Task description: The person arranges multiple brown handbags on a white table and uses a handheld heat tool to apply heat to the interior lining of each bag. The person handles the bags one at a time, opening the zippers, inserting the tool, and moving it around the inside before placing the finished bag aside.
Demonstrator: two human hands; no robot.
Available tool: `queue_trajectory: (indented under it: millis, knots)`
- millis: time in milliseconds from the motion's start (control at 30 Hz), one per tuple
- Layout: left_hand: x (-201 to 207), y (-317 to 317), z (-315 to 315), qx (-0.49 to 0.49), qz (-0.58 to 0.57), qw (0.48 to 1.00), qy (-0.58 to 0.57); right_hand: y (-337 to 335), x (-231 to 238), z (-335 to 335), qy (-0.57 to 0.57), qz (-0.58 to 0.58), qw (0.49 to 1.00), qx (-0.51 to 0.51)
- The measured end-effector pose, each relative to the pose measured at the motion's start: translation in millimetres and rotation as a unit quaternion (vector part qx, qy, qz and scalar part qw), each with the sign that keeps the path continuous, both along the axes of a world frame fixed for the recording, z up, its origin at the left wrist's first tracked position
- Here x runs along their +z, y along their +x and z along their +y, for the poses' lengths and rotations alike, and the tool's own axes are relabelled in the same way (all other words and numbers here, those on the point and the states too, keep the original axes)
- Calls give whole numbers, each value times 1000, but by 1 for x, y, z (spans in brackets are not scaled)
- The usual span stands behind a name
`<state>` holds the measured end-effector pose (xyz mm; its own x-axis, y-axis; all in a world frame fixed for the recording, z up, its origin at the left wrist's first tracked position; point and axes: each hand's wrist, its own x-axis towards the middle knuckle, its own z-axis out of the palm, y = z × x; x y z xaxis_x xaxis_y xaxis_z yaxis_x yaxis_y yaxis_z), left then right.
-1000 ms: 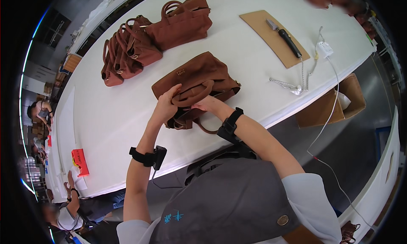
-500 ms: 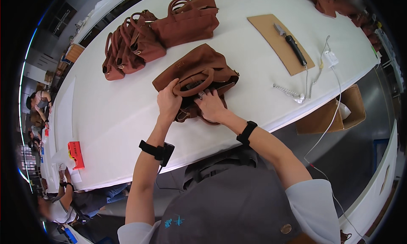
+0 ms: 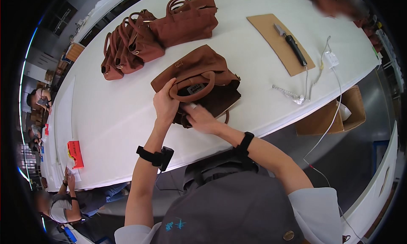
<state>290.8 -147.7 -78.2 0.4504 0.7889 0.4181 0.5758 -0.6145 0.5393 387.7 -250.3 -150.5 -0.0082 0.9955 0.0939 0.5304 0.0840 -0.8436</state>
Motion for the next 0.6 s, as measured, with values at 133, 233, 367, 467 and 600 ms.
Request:
queue_trajectory:
  millis: [133,233,367,467,600]
  knots:
    - [-11,0,-1,22,16,1000,-8,-30,-3,-13,-77,75,990,94]
    - [-12,-15,-6,19,15,1000,9,19,21,-7,-49,-101,991,69]
    - [1,-11,2,27,32,999,17,82,-33,-25,161,-372,912,-66]
    - [4,-6,3,22,28,999,-2,92,-44,-40,165,-369,912,-65]
    - [1,-15,1,3,53,999,-10,57,-9,-26,76,-330,940,-52]
